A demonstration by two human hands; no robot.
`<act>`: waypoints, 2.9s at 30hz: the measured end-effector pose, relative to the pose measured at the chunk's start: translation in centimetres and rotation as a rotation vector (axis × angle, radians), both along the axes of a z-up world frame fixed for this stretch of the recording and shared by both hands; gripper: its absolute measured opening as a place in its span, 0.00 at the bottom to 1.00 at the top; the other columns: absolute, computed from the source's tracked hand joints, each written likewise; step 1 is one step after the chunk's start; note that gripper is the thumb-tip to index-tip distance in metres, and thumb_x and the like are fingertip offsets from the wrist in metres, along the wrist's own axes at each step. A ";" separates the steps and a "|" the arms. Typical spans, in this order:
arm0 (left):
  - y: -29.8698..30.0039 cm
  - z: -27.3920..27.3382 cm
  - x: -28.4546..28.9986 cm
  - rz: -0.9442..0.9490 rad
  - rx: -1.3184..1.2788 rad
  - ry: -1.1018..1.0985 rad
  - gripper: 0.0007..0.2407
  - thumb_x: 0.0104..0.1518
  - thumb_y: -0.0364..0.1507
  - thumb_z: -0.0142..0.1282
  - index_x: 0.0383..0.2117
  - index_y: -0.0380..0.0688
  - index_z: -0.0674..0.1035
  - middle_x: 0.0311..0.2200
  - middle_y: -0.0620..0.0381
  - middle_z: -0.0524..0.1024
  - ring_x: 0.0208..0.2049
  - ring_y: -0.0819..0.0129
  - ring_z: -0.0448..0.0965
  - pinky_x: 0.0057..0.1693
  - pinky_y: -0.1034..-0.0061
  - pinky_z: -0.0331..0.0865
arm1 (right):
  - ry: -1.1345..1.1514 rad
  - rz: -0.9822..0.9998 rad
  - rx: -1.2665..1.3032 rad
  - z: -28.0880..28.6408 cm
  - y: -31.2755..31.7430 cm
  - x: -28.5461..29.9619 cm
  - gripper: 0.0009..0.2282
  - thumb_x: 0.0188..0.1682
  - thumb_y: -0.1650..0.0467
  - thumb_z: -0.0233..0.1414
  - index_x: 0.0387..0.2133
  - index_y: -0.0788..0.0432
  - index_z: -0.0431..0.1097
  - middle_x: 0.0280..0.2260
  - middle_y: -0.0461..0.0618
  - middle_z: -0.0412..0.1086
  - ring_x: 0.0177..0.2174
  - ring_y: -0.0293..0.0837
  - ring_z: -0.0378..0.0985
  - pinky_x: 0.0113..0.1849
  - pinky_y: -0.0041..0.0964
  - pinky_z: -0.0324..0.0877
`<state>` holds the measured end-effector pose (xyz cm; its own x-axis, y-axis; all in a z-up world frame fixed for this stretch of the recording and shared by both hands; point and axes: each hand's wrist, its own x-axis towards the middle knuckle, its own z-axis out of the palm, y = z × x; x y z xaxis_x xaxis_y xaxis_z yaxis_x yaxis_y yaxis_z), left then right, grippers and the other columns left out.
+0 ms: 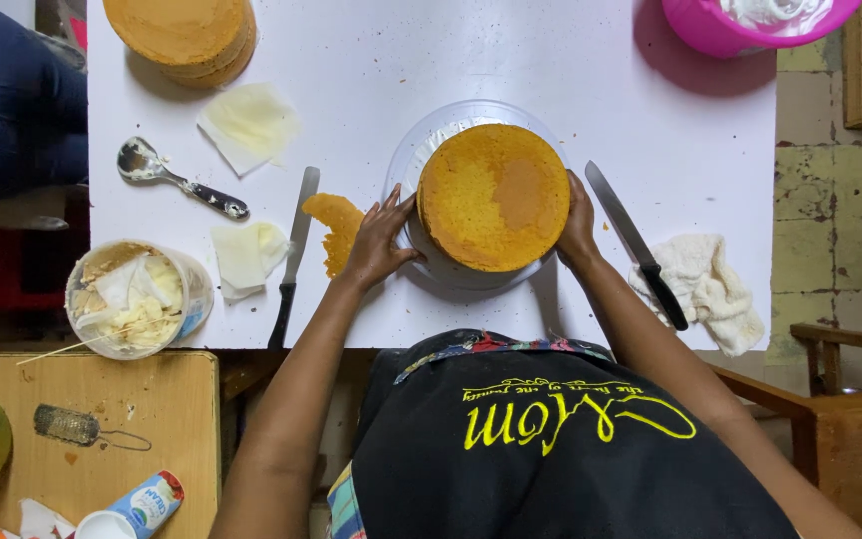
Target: Trimming and stacking cake layers on a rotating stand
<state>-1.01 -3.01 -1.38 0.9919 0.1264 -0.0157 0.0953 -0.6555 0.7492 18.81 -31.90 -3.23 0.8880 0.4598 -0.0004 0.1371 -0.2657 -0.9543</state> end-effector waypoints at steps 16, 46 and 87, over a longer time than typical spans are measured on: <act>-8.3 6.2 1.6 0.352 -0.505 -0.112 0.32 0.67 0.50 0.36 0.72 0.45 0.50 0.73 0.42 0.43 0.73 0.41 0.37 0.73 0.43 0.31 | 0.211 -0.003 0.261 9.1 0.4 -6.3 0.24 0.62 0.69 0.39 0.72 0.54 0.44 0.72 0.56 0.39 0.70 0.57 0.36 0.65 0.60 0.41; -5.2 24.8 9.0 -0.084 -1.843 -0.317 0.23 0.68 0.43 0.52 0.64 0.44 0.69 0.60 0.47 0.72 0.65 0.51 0.69 0.72 0.51 0.65 | 0.419 -0.074 0.789 31.0 1.4 -2.6 0.31 0.52 0.75 0.50 0.70 0.68 0.51 0.59 0.59 0.70 0.55 0.45 0.78 0.56 0.34 0.80; -7.1 4.2 4.6 0.571 -1.824 0.098 0.16 0.58 0.23 0.56 0.54 0.41 0.76 0.55 0.46 0.76 0.55 0.52 0.77 0.65 0.51 0.64 | 0.497 -0.126 0.708 23.0 -6.3 -9.5 0.11 0.48 0.75 0.58 0.41 0.68 0.66 0.33 0.56 0.70 0.33 0.44 0.76 0.33 0.31 0.74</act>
<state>3.58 -10.13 2.78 0.8317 0.1577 -0.5323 0.0621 0.9263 0.3715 9.33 -38.16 19.77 0.9053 0.3965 -0.1524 -0.3289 0.4272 -0.8422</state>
